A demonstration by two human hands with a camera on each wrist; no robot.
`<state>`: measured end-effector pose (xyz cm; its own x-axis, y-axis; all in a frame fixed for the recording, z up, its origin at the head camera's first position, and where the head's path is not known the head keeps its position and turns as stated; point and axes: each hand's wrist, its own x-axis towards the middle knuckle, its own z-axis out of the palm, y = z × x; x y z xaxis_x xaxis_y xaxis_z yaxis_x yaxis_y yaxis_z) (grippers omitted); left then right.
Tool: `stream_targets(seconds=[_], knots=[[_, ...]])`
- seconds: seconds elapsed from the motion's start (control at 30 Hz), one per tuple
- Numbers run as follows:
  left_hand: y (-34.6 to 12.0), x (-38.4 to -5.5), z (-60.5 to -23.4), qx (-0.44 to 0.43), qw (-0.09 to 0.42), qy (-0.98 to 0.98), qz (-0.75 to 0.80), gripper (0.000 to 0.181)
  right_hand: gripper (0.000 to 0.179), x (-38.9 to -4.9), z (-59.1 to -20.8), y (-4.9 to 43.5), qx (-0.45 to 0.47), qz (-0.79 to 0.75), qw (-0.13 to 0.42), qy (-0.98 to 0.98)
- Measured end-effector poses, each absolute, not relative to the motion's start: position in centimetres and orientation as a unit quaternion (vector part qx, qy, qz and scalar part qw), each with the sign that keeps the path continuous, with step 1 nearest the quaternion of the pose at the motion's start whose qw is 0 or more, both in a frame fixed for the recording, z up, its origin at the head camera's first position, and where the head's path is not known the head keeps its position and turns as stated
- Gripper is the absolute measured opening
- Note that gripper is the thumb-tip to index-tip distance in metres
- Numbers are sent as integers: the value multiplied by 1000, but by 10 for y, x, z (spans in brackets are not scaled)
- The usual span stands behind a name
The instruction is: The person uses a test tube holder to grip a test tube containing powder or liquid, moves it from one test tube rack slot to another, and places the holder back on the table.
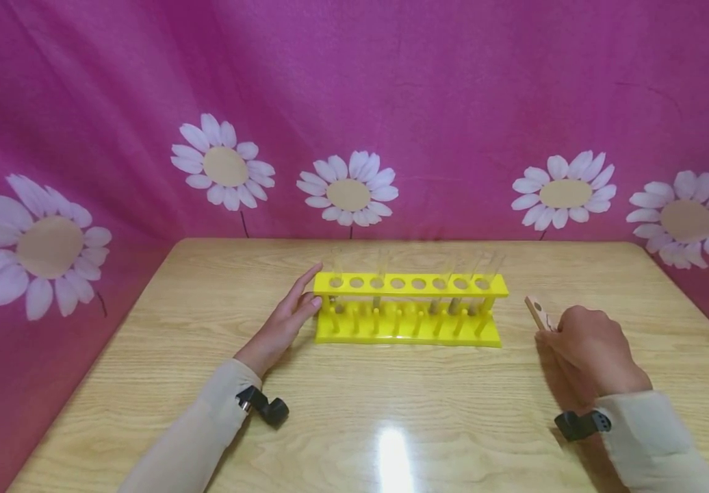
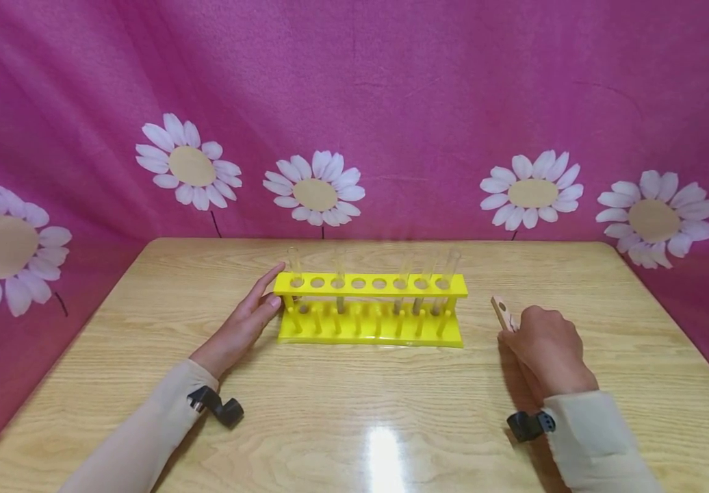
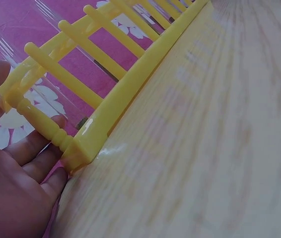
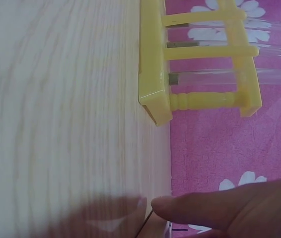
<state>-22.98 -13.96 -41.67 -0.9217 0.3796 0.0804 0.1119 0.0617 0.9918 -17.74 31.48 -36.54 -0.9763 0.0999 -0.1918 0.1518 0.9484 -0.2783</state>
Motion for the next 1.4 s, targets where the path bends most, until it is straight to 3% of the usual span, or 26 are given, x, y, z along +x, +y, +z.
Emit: stream_targets(seconds=[1.4], knots=[[-141,-226,-421,181,81,715,670,50,27,-180,-368,312,100,-102,78,987]])
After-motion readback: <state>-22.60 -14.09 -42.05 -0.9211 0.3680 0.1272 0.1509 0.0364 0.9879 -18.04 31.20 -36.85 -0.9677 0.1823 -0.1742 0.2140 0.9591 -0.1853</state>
